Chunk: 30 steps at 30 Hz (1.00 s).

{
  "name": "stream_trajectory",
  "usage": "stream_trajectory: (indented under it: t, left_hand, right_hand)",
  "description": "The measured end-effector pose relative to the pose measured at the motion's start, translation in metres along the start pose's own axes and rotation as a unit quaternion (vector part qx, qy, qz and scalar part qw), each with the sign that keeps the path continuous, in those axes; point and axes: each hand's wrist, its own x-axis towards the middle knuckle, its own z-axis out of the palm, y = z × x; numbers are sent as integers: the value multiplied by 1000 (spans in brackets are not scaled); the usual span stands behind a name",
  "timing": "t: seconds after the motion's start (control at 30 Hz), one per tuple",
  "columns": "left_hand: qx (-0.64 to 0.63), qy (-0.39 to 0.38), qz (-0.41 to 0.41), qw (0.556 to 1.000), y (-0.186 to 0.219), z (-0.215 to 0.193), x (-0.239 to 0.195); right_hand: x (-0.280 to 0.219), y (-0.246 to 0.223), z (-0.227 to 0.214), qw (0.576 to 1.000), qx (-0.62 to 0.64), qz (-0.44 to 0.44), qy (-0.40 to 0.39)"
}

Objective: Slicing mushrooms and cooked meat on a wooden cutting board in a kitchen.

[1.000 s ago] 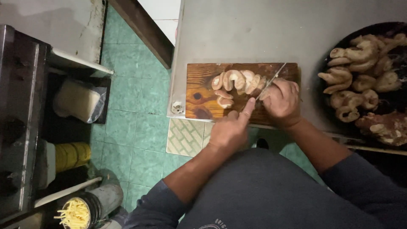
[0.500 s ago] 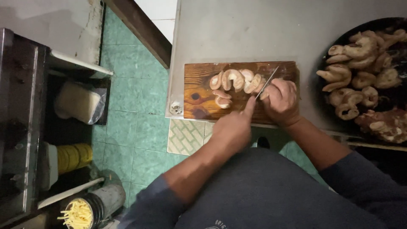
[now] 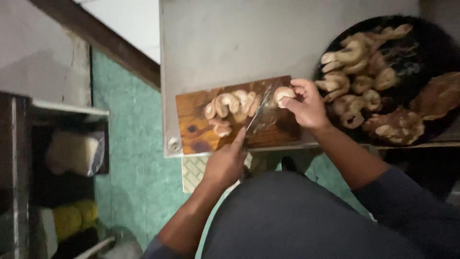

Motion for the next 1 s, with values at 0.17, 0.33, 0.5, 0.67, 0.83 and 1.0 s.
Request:
stream_trajectory:
  t: [0.17, 0.33, 0.5, 0.67, 0.83, 1.0]
  left_hand:
    - [-49, 35, 39, 997, -6, 8, -11]
    - [-75, 27, 50, 996, -15, 31, -8]
    - [-141, 55, 14, 988, -14, 25, -19]
    - [-140, 52, -27, 988, 4, 12, -18]
    - [-131, 146, -57, 979, 5, -11, -35]
    - [-141, 221, -18, 965, -6, -7, -43]
  right_hand:
    - [8, -10, -40, 987, 114, 109, -22]
    - [4, -27, -84, 993, 24, 111, 32]
    - [21, -65, -137, 964, -101, 92, 228]
    - [52, -22, -264, 896, -340, 205, 197]
    - [66, -28, -230, 809, -542, 171, 148]
    - [31, -101, -56, 913, -396, -32, -92]
